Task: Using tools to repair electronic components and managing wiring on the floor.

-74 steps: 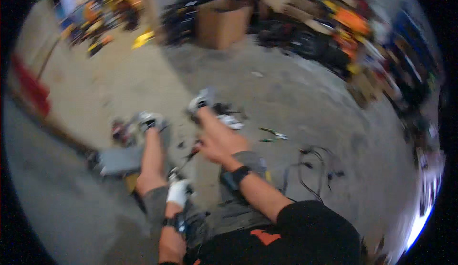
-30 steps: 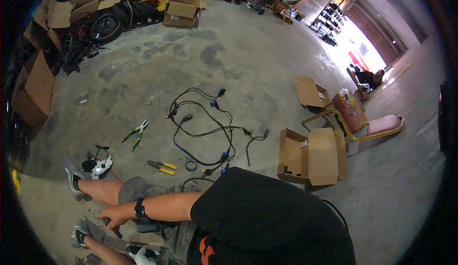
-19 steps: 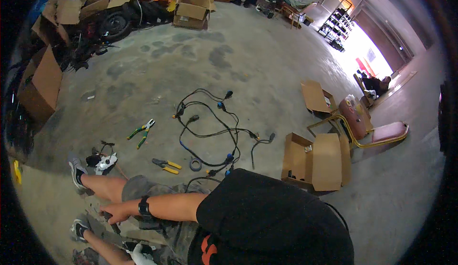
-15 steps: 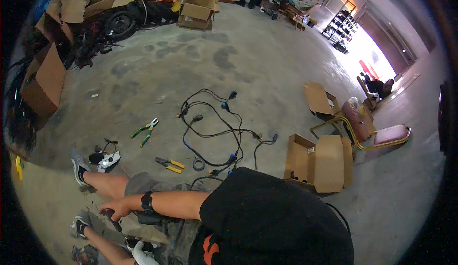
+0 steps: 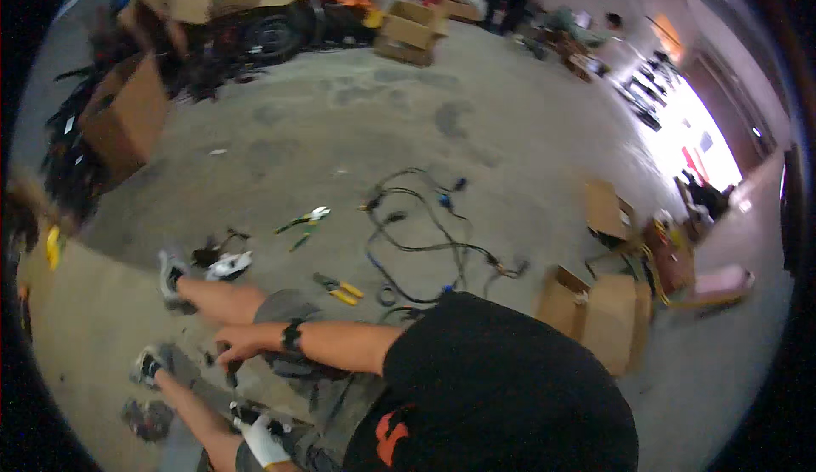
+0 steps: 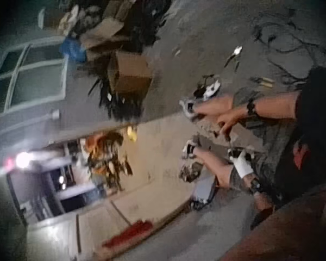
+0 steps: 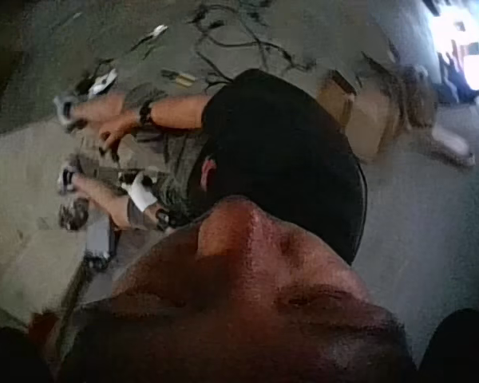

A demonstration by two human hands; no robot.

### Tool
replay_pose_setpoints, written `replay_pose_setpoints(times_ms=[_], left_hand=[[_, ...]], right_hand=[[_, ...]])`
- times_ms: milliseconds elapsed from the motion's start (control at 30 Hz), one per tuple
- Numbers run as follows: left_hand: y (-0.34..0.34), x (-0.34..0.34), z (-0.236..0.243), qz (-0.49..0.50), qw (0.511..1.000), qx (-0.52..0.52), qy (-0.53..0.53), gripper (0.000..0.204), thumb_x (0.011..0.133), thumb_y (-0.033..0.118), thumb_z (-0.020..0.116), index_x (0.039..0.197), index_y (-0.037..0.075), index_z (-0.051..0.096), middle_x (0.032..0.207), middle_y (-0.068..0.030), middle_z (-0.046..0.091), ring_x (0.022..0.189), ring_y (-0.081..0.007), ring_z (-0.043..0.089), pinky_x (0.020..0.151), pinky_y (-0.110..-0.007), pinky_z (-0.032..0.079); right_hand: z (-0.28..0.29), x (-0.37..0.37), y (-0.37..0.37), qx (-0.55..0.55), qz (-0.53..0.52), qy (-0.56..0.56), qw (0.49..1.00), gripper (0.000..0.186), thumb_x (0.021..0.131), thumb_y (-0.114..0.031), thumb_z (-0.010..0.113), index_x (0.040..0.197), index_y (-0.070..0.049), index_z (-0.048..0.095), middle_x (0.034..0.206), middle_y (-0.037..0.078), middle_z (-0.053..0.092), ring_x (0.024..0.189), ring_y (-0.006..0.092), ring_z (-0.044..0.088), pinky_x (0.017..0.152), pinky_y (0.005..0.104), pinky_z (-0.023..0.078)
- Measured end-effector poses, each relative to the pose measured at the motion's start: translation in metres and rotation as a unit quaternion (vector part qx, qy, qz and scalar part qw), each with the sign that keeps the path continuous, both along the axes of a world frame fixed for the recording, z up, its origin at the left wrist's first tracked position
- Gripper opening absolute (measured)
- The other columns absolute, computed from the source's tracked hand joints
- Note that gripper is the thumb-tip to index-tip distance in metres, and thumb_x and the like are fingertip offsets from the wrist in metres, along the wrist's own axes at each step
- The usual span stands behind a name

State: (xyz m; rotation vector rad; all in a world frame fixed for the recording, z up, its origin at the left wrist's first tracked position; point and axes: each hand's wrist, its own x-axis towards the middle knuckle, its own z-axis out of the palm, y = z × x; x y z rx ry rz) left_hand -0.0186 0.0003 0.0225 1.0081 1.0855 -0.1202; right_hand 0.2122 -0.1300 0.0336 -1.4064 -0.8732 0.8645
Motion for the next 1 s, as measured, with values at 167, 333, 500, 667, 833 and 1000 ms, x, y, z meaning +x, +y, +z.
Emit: replay_pose_setpoints(times_ms=[167,333,500,667,833,1000], left_hand=[[-0.003,0.01,-0.033,-0.027,0.996,-0.011,-0.089,0.026,0.078,0.001,0.061,0.102,0.005,0.052,0.078,-0.0083,0.058,0.061,-0.0224,0.058,0.049,-0.035,0.048],[0.004,0.006,-0.064,0.036,0.993,0.097,-0.052,0.037,0.073,0.006,0.066,0.105,0.008,0.048,0.08,-0.0075,0.056,0.065,-0.019,0.057,0.054,-0.036,0.049],[0.003,0.011,-0.067,-0.094,0.963,0.221,0.123,0.062,0.073,0.011,0.067,0.13,0.004,0.043,0.098,-0.0174,0.062,0.088,-0.0285,0.064,0.072,-0.041,0.052],[-0.009,0.017,-0.061,-0.145,0.931,0.297,0.152,0.055,0.08,0.015,0.055,0.132,0.0,0.044,0.112,-0.0283,0.063,0.105,-0.0397,0.064,0.086,-0.045,0.051],[-0.007,0.019,-0.059,-0.163,0.924,0.299,0.175,0.051,0.08,0.015,0.053,0.128,-0.001,0.044,0.109,-0.0294,0.063,0.102,-0.0422,0.063,0.085,-0.046,0.05],[-0.008,0.034,-0.044,-0.056,0.966,0.242,0.068,0.052,0.078,0.01,0.055,0.127,0.0,0.046,0.097,-0.0197,0.063,0.086,-0.0315,0.063,0.075,-0.04,0.051]], right_hand=[[-0.035,0.016,0.003,-0.165,0.007,-0.132,0.977,0.04,0.096,-0.038,0.058,0.104,0.001,0.063,0.093,0.014,0.07,0.087,0.0264,0.066,0.077,0.0402,0.051],[-0.008,0.006,0.017,-0.067,-0.011,-0.069,0.995,0.063,0.086,-0.021,0.074,0.136,0.0,0.041,0.119,0.015,0.06,0.109,0.0254,0.061,0.095,0.0359,0.048],[0.009,-0.004,0.006,0.03,-0.024,0.058,0.998,0.061,0.088,-0.008,0.069,0.14,0.0,0.038,0.12,0.015,0.062,0.112,0.0225,0.062,0.096,0.0353,0.05],[-0.016,0.006,0.0,-0.031,-0.037,0.023,0.999,0.037,0.086,-0.012,0.073,0.114,0.003,0.053,0.098,0.014,0.066,0.088,0.0202,0.067,0.077,0.0321,0.056],[0.009,-0.008,0.006,-0.151,-0.141,0.044,0.977,0.032,0.087,-0.024,0.072,0.094,0.003,0.056,0.07,0.011,0.064,0.055,0.0196,0.063,0.053,0.0308,0.053],[-0.05,0.026,0.01,-0.132,-0.163,-0.019,0.978,0.035,0.089,-0.019,0.068,0.113,0.002,0.054,0.098,0.016,0.065,0.087,0.0213,0.065,0.07,0.0313,0.055]])
